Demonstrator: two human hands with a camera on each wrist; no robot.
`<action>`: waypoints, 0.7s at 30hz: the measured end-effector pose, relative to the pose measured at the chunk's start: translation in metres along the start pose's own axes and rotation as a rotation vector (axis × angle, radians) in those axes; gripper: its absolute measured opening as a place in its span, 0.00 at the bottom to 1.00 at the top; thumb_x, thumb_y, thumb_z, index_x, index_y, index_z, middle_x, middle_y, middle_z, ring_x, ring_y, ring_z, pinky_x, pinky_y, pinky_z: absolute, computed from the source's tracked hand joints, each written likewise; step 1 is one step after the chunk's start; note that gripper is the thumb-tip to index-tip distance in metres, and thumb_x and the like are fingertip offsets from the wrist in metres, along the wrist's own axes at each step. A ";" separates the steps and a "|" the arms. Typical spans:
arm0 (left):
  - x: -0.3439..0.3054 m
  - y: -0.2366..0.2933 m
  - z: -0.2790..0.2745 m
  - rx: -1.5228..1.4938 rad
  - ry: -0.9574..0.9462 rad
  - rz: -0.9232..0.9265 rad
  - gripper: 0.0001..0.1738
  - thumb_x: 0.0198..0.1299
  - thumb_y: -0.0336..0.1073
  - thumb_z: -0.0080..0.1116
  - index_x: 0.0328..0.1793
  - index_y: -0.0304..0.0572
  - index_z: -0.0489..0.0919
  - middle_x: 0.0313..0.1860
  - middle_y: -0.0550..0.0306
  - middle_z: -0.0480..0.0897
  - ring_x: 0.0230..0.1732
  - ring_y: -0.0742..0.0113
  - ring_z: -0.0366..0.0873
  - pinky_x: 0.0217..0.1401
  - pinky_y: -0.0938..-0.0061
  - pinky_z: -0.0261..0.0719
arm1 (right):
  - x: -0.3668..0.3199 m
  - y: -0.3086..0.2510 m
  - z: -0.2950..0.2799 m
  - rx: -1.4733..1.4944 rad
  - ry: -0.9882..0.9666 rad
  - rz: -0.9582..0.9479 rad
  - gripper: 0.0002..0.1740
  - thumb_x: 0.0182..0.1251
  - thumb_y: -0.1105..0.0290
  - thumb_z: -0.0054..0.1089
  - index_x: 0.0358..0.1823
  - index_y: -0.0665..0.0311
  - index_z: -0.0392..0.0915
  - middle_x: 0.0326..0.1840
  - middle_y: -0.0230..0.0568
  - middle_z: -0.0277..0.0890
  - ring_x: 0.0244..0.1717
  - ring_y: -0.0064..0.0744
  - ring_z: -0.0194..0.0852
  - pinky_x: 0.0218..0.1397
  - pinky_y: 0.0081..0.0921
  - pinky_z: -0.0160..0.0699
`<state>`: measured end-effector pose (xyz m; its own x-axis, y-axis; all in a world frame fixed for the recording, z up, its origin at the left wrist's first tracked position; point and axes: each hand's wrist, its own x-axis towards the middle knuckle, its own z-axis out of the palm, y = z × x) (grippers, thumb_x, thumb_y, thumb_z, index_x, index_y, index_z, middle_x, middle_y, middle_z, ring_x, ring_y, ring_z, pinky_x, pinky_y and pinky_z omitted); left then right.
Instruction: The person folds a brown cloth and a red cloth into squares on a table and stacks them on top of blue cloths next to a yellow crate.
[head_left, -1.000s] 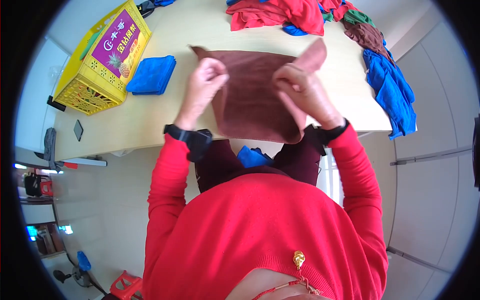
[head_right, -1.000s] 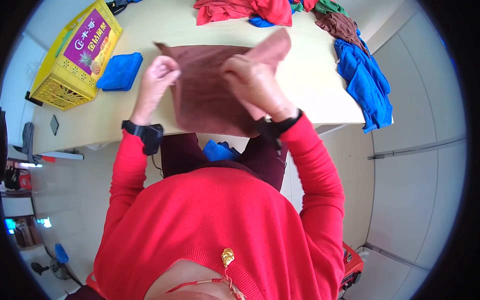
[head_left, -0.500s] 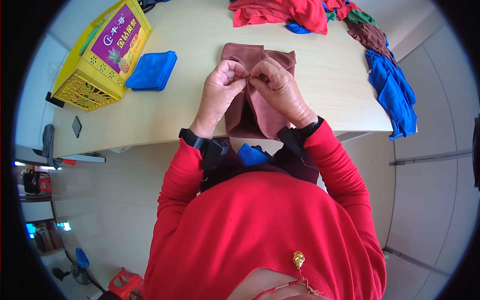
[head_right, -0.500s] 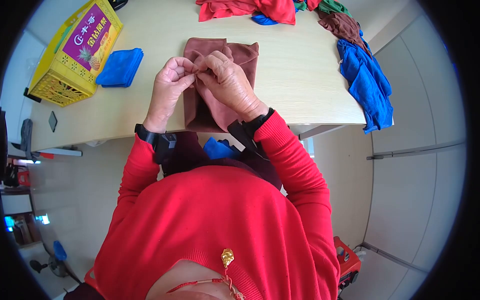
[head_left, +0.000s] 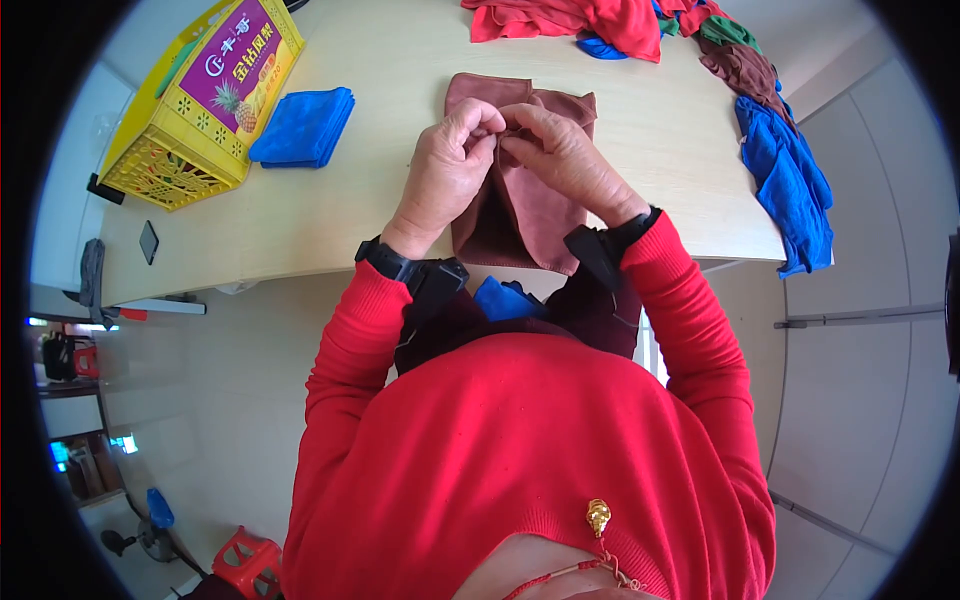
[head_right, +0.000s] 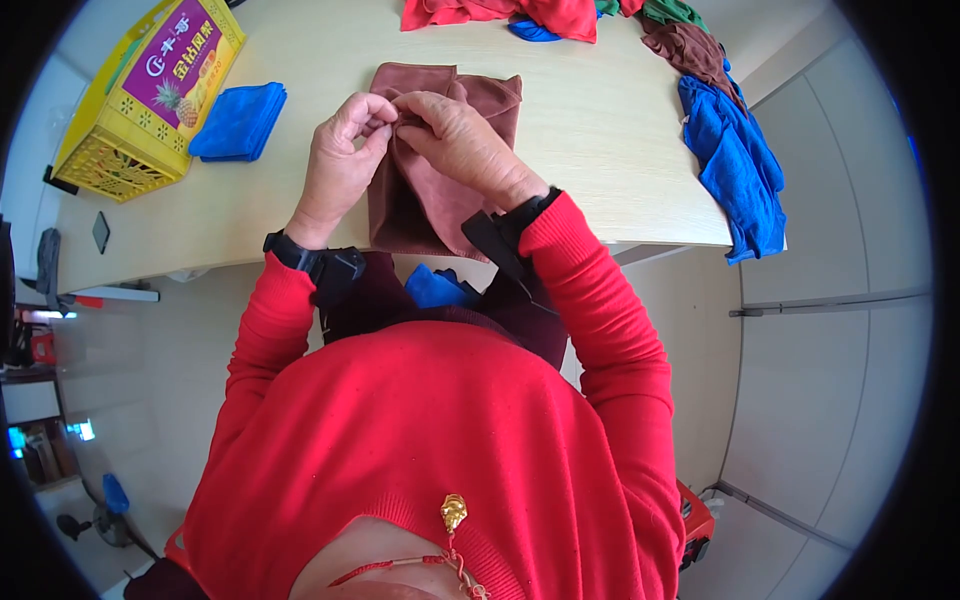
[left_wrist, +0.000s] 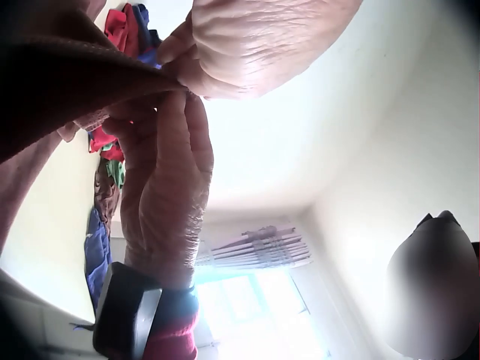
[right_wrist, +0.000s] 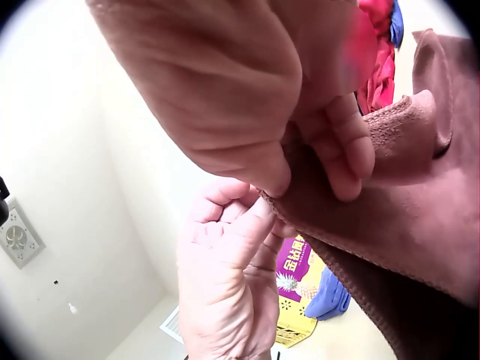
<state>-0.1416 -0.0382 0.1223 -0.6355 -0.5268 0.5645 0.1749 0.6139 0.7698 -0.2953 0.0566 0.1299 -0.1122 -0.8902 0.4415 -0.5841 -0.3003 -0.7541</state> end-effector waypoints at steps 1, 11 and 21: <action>0.000 -0.002 0.000 0.014 0.011 -0.005 0.09 0.62 0.17 0.57 0.45 0.37 0.77 0.39 0.60 0.81 0.41 0.74 0.81 0.45 0.77 0.81 | 0.002 0.003 -0.002 -0.052 -0.030 0.004 0.12 0.71 0.77 0.61 0.54 0.65 0.78 0.42 0.36 0.79 0.41 0.26 0.80 0.49 0.23 0.82; -0.076 0.010 0.024 0.615 -0.299 0.412 0.12 0.55 0.32 0.69 0.43 0.39 0.80 0.39 0.53 0.81 0.45 0.52 0.78 0.53 0.59 0.77 | 0.038 0.011 -0.032 -0.115 0.130 0.011 0.08 0.74 0.73 0.60 0.49 0.68 0.81 0.37 0.28 0.80 0.37 0.17 0.77 0.44 0.18 0.78; -0.072 0.002 -0.040 0.931 -0.457 0.498 0.10 0.56 0.38 0.66 0.36 0.40 0.80 0.39 0.51 0.78 0.55 0.51 0.75 0.65 0.54 0.69 | 0.065 -0.020 -0.131 0.121 0.290 -0.133 0.06 0.75 0.72 0.57 0.42 0.68 0.79 0.29 0.31 0.76 0.30 0.25 0.76 0.35 0.19 0.77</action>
<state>-0.0651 -0.0228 0.0954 -0.8985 0.0421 0.4370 -0.0189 0.9907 -0.1344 -0.3959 0.0499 0.2374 -0.2750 -0.7115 0.6466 -0.5117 -0.4611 -0.7250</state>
